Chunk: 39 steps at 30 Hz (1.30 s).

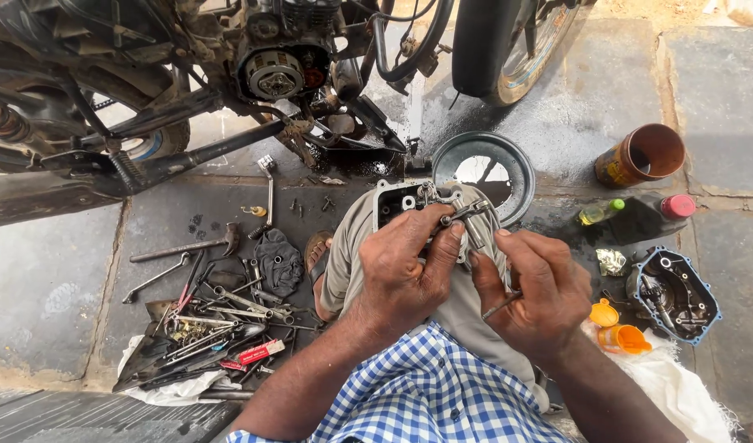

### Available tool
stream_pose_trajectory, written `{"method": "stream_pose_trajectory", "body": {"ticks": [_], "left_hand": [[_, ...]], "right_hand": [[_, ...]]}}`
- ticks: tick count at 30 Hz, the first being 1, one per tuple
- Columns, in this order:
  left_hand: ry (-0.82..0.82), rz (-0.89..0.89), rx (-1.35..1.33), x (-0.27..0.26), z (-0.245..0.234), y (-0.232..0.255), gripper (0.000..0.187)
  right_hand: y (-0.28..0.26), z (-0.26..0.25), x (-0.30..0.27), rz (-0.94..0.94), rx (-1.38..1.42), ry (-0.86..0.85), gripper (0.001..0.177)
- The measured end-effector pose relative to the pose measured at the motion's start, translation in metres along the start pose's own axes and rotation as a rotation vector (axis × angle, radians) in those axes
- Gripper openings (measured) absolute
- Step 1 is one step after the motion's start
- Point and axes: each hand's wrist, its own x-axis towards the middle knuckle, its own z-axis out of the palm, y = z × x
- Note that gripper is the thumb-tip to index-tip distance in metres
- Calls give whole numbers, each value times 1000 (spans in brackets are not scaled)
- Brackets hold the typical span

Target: The recorder is repairing a motorcycle engine cylinder head assembly, manipulating internal components and adjusting valves.

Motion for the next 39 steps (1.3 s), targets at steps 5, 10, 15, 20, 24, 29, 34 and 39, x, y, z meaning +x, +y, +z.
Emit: {"method": "stream_pose_trajectory", "body": {"ticks": [5,10,15,20,24,29,34,39], "left_hand": [[33,35,51,-1,0,3,15],[42,57,59,-1,1,2,15],[73,71,86,-3,3,-3,13],[65,28,67,-3,-1,-1,12],[59,-27,95,-3,-3,-1,12],[74,7,68,-3,-5,-1,12],[102,13,72,-1,-10,-4,12],[144,-192,-108,0,-17,-4,17]], "right_hand": [[3,9,4,-72,-42,-13,27],[6,11,4,-119,-87,-21,24],[6,14,5,-152,-95,-9,23],[2,12,9,-151,-84,-15,22],[-1,10,10,-136,-56,-26,21],[-1,10,8,-141,-47,-21,21],[-4,3,8,-140,-23,-32,21],[-3,-10,0,-68,46,1,20]]}}
